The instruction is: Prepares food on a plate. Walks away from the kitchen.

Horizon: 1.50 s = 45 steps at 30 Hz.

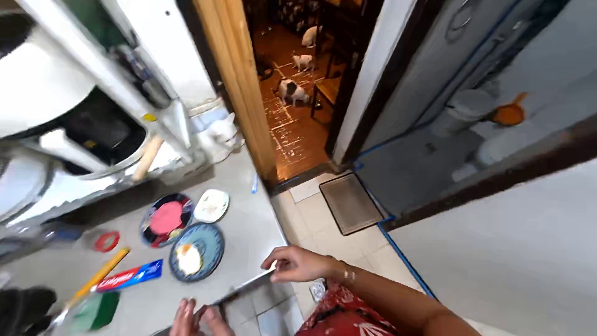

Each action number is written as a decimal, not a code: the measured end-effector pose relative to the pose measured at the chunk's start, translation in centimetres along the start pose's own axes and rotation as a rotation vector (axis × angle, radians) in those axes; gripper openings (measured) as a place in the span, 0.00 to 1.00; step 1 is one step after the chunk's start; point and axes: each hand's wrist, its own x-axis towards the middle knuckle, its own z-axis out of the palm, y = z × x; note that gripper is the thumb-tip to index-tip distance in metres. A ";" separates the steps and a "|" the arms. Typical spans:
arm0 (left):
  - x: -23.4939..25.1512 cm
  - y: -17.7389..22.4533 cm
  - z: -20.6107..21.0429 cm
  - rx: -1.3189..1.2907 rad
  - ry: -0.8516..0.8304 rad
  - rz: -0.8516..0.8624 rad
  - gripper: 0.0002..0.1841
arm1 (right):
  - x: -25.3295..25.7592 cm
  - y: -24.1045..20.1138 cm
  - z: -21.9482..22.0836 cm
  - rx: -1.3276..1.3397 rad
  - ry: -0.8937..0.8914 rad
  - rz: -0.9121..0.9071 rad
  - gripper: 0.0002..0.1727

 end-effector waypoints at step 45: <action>74.8 -14.3 100.0 -0.146 -0.183 0.010 0.19 | 58.0 12.4 -102.4 0.072 0.180 0.147 0.18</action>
